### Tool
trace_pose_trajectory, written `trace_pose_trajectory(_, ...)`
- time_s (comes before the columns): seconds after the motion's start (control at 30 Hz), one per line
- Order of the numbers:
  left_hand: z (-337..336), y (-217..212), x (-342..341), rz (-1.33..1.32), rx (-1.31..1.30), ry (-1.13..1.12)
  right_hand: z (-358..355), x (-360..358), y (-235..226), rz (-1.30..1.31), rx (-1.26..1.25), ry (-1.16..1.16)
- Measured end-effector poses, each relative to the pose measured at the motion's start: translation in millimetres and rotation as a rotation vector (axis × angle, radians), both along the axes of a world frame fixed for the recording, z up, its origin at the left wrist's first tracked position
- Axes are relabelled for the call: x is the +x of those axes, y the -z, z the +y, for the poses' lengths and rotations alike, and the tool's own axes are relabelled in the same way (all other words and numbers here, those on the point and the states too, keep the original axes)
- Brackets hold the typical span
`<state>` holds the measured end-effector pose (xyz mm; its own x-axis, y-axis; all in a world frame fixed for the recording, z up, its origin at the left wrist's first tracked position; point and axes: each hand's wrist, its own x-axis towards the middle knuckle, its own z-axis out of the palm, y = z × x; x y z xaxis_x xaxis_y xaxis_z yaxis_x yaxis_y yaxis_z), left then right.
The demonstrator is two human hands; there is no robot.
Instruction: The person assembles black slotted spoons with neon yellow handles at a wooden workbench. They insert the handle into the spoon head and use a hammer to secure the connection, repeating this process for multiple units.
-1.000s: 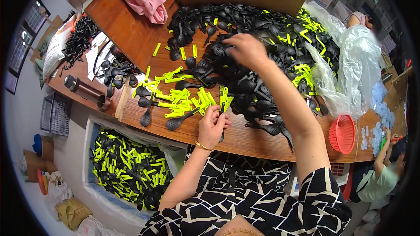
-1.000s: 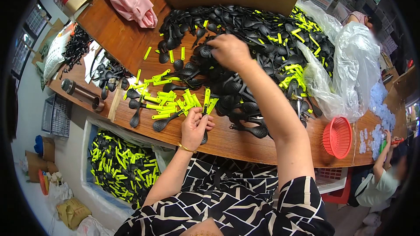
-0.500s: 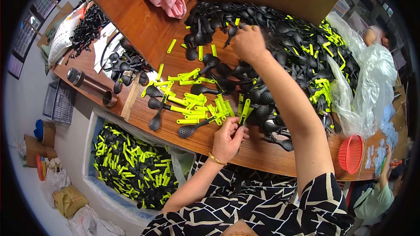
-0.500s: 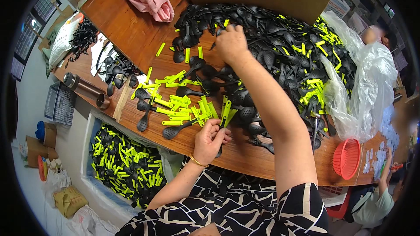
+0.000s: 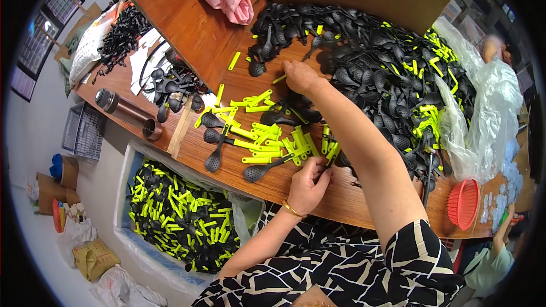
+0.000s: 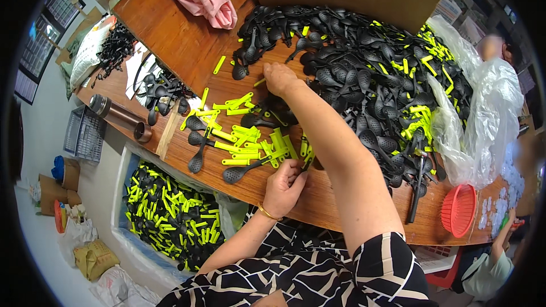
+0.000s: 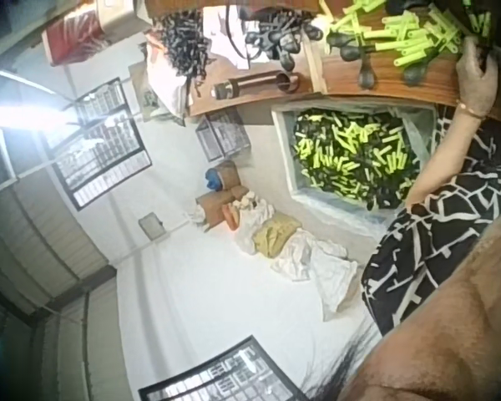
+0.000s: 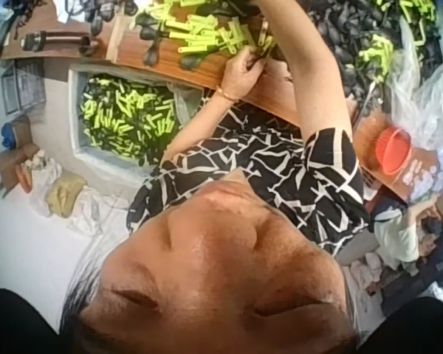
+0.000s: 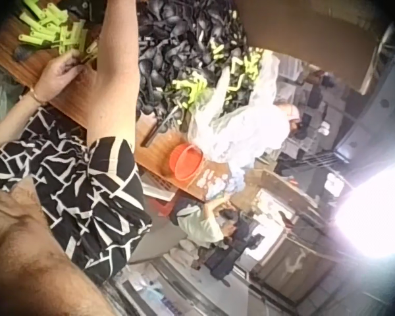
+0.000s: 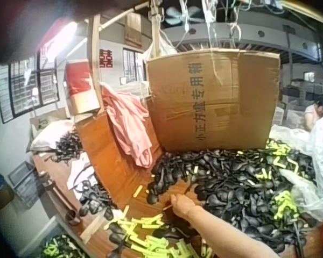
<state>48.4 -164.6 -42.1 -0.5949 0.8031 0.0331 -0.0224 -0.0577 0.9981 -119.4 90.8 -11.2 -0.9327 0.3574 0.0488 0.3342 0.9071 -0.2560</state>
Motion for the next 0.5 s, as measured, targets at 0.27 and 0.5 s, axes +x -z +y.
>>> trace_pose_trajectory(0.27, -1, -2, -3, -0.146, 0.025, 0.082, 22, 160, -46, 0.49, -0.615, 0.065)
trace_pose_trajectory(0.5, -14, -13, -14, -0.413, 0.064, 0.082, -64, 271, -66, 0.416, -0.775, 0.089)
